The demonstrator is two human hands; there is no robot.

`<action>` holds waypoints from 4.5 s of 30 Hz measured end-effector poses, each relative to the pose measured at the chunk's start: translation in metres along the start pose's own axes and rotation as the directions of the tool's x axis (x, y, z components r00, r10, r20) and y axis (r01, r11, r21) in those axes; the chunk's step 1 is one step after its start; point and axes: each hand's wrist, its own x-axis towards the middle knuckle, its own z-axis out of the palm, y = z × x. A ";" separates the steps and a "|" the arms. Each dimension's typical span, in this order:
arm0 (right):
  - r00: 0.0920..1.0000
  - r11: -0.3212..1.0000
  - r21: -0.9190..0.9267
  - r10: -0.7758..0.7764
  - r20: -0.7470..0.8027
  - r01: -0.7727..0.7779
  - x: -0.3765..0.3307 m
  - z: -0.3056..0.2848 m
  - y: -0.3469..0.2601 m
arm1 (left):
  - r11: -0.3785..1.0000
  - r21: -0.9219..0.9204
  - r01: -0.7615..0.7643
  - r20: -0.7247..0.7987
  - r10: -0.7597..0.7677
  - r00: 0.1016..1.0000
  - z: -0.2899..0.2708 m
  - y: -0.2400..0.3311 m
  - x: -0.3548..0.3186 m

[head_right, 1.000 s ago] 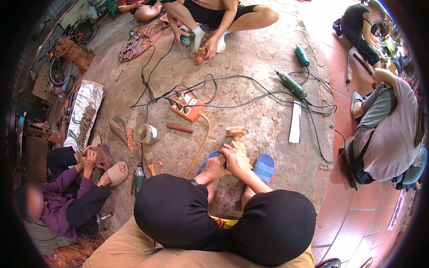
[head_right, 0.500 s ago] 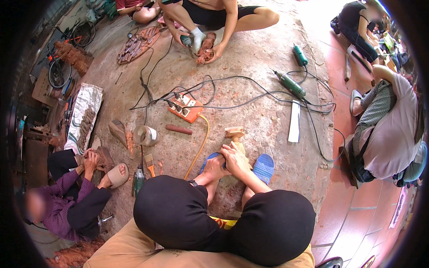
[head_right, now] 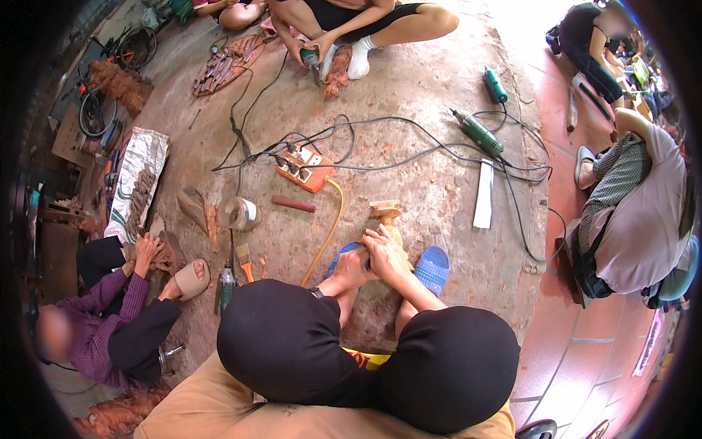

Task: The person sits on the floor and carves a small wooden object using a chisel. They hold the wood steady with one hand and carefully remove material with the other, occasionally rotating the piece to access different sides.

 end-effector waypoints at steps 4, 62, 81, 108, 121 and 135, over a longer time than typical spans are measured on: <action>1.000 1.000 0.000 0.008 0.012 -0.008 0.000 0.002 0.001 | 1.000 -0.003 0.011 0.016 -0.011 1.000 -0.002 0.002 0.000; 1.000 1.000 -0.013 -0.008 -0.022 0.008 -0.002 0.004 0.003 | 1.000 -0.015 0.003 -0.011 -0.003 1.000 -0.002 0.004 0.001; 1.000 1.000 -0.010 0.001 -0.017 -0.001 0.000 0.000 -0.002 | 1.000 -0.004 0.024 0.000 -0.024 1.000 -0.005 0.006 0.001; 1.000 1.000 -0.023 -0.010 -0.014 0.010 -0.001 0.003 0.002 | 0.999 -0.003 0.052 0.037 -0.052 0.998 -0.007 0.009 0.001; 1.000 1.000 0.006 0.009 -0.013 -0.008 0.000 0.001 -0.002 | 1.000 -0.027 0.014 -0.002 -0.014 1.000 -0.009 0.008 0.000; 1.000 1.000 0.006 0.002 -0.031 -0.002 0.000 0.002 -0.002 | 1.000 -0.011 0.010 -0.011 -0.011 1.000 -0.005 0.005 0.000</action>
